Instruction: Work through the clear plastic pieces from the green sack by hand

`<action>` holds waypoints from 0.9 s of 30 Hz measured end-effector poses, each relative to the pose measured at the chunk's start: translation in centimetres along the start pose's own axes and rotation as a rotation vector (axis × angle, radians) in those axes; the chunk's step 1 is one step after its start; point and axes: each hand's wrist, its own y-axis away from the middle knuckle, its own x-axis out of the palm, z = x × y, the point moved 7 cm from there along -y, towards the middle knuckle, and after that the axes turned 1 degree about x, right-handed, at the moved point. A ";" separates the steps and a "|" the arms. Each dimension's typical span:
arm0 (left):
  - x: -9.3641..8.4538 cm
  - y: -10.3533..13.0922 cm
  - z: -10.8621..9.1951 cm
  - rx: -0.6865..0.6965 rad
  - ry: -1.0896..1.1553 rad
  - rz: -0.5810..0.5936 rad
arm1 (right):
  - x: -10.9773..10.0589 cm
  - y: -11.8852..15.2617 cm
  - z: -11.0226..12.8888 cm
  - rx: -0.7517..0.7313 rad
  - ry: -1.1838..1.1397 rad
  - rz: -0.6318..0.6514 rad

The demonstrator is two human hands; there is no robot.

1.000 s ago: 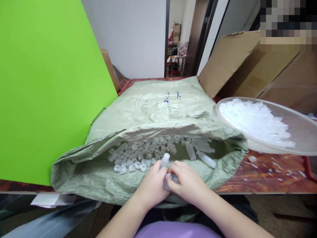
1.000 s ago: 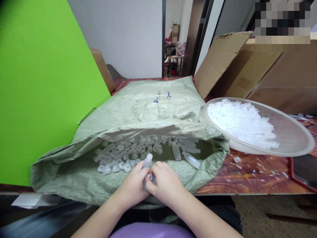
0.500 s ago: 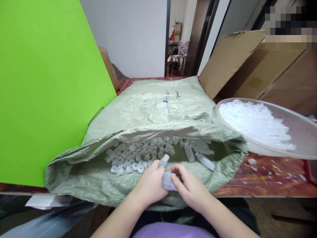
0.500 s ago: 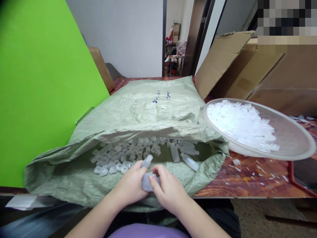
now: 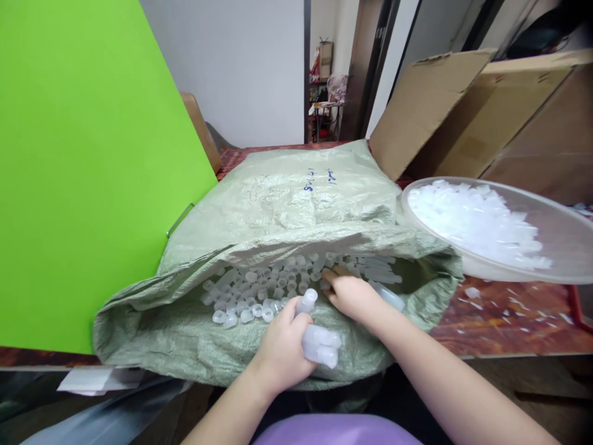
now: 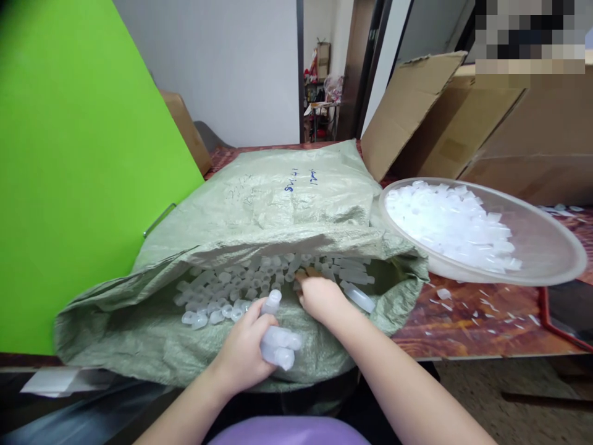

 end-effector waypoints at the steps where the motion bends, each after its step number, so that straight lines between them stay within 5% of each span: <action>1: -0.4 0.0 -0.1 -0.002 0.045 -0.012 | -0.4 0.5 0.1 -0.011 -0.018 0.005; 7: -0.1 -0.2 0.3 -0.084 0.219 0.048 | -4.5 5.5 2.4 -0.307 -0.410 0.103; 12: 1.2 -0.4 0.3 -0.109 0.230 0.095 | -4.4 7.9 3.3 -0.418 -0.167 0.124; 18: 1.8 -0.6 0.0 -0.118 0.221 0.158 | -3.1 9.4 3.5 -0.670 0.092 -0.095; 27: 1.9 -1.2 -0.2 -0.104 0.082 0.132 | -1.2 7.1 0.7 -0.111 -0.066 0.063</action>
